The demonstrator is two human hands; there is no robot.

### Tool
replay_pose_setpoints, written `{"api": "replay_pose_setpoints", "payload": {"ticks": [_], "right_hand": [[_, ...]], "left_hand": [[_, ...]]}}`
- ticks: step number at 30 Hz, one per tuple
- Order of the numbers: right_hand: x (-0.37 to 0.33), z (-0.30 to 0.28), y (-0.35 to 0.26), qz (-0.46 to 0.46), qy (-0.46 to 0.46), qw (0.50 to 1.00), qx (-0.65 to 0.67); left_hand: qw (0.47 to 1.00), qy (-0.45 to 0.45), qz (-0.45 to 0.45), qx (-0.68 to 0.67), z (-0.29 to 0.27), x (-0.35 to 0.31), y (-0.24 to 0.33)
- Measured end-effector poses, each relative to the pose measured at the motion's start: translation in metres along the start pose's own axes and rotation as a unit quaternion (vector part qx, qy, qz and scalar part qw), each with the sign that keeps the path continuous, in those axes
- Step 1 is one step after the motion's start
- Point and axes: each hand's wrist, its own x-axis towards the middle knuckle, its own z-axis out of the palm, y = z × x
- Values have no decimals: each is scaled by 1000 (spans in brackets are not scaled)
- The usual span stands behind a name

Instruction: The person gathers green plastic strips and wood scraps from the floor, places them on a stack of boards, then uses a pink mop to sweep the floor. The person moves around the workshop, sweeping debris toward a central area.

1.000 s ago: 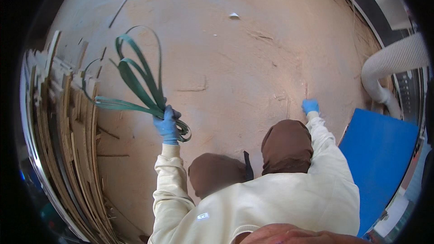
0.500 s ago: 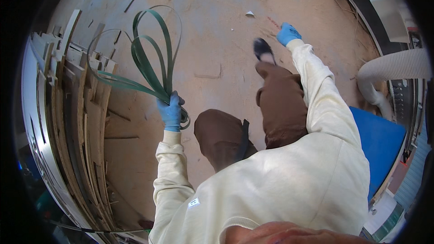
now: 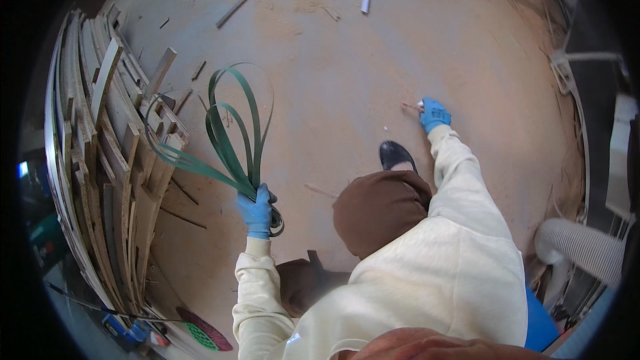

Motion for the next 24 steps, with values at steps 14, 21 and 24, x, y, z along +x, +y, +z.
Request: {"api": "replay_pose_setpoints", "payload": {"ticks": [14,21,24], "right_hand": [[45,-23,5,-202,-94,973,-56],[170,-96,-125,-79,59,981,170],[280,-141,-192,16,27,983,179]], "left_hand": [[994,81,-74,-16,67,63,14],[993,83,-85,-28,81,69,54],[989,102,-108,8,84,57,76]]}}
